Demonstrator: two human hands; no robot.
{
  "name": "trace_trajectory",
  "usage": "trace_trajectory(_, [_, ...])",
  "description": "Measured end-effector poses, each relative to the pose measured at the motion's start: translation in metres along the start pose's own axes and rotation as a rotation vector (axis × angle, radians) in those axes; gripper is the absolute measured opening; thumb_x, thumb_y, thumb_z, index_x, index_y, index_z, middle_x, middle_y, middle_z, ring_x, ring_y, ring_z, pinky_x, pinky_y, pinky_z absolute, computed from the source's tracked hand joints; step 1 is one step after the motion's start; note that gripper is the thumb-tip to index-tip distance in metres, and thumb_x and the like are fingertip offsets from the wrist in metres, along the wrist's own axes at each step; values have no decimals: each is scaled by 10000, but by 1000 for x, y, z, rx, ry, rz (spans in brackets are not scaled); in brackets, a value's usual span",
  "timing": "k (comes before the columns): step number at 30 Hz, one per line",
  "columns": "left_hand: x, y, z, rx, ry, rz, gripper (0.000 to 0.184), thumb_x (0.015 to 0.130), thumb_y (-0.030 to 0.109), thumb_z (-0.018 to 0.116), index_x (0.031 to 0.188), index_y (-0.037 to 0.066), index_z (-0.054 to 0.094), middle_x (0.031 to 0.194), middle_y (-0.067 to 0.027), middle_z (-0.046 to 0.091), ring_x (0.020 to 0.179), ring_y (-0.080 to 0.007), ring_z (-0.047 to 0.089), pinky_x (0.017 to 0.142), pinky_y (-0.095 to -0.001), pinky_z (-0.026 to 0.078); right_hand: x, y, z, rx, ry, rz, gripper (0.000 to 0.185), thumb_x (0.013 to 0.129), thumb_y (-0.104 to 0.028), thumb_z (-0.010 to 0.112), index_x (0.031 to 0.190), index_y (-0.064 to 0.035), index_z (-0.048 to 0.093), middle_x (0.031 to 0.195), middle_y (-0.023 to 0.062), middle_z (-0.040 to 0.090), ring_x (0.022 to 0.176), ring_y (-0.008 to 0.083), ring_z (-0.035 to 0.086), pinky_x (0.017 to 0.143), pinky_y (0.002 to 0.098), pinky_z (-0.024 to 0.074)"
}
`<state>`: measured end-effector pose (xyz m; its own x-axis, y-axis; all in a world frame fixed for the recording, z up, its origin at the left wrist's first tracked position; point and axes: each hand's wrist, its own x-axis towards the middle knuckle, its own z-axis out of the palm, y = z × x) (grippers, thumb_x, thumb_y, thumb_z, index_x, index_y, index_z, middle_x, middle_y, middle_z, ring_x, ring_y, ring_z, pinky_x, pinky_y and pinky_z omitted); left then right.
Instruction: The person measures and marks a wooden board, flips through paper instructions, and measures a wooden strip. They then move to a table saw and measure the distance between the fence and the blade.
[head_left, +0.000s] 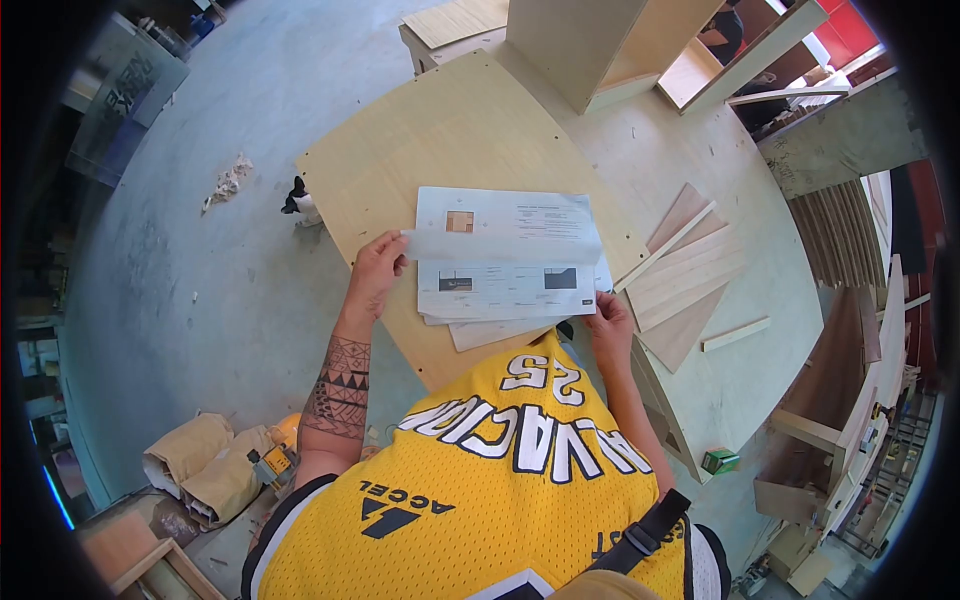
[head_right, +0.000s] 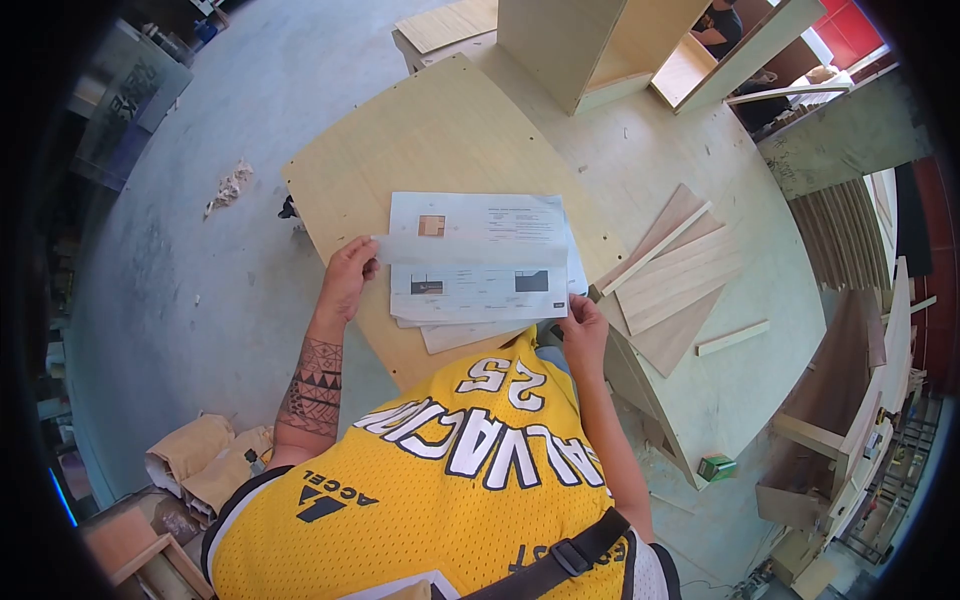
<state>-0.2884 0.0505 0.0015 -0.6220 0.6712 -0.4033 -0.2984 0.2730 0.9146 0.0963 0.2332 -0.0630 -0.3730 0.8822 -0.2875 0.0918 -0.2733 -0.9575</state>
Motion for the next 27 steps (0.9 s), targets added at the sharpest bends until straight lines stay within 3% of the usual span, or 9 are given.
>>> trace_trajectory(2, [2, 13, 2, -114, 81, 80, 187, 1140, 235, 644, 1208, 91, 743, 1025, 18, 730, 823, -91, 683, 736, -243, 536, 1, 0, 1, 5, 1, -8, 227, 1045, -130, 786, 1193, 37, 742, 1007, 21, 781, 858, 62, 671, 771, 235, 544])
trace_trajectory(6, [4, 42, 3, -181, 106, 142, 212, 1167, 258, 620, 1275, 91, 693, 1099, 0, 727, 911, -132, 754, 792, -276, 593, 0, 3, 1, 54, 8, -11, 203, 1052, -114, 777, 1184, 35, 739, 1010, 19, 776, 840, 54, 662, 756, 227, 533])
trace_trajectory(8, [6, 54, 8, -213, 111, 236, 263, 1178, 235, 590, 1333, 42, 679, 1137, -38, 745, 985, -186, 794, 836, -309, 631, 0, 4, 2, 80, 3, -18, 199, 1054, -109, 773, 1186, 36, 737, 1013, 20, 775, 834, 53, 659, 751, 223, 529])
trace_trajectory(14, [12, 61, 14, -224, 71, 304, 303, 1180, 220, 582, 1364, -10, 649, 1187, -97, 757, 1046, -236, 803, 908, -341, 653, 0, 4, 2, 65, 0, -6, 212, 1057, -92, 761, 1216, 43, 724, 1052, 46, 788, 884, 67, 698, 783, 223, 561])
trace_trajectory(27, [-3, 41, 0, -250, -31, 251, 280, 1162, 143, 587, 1382, -21, 639, 1206, -107, 760, 1081, -224, 793, 951, -347, 650, 1, 7, -1, 43, -3, -11, 284, 1032, -106, 795, 1251, 43, 693, 1065, 54, 789, 905, 79, 709, 808, 234, 570])
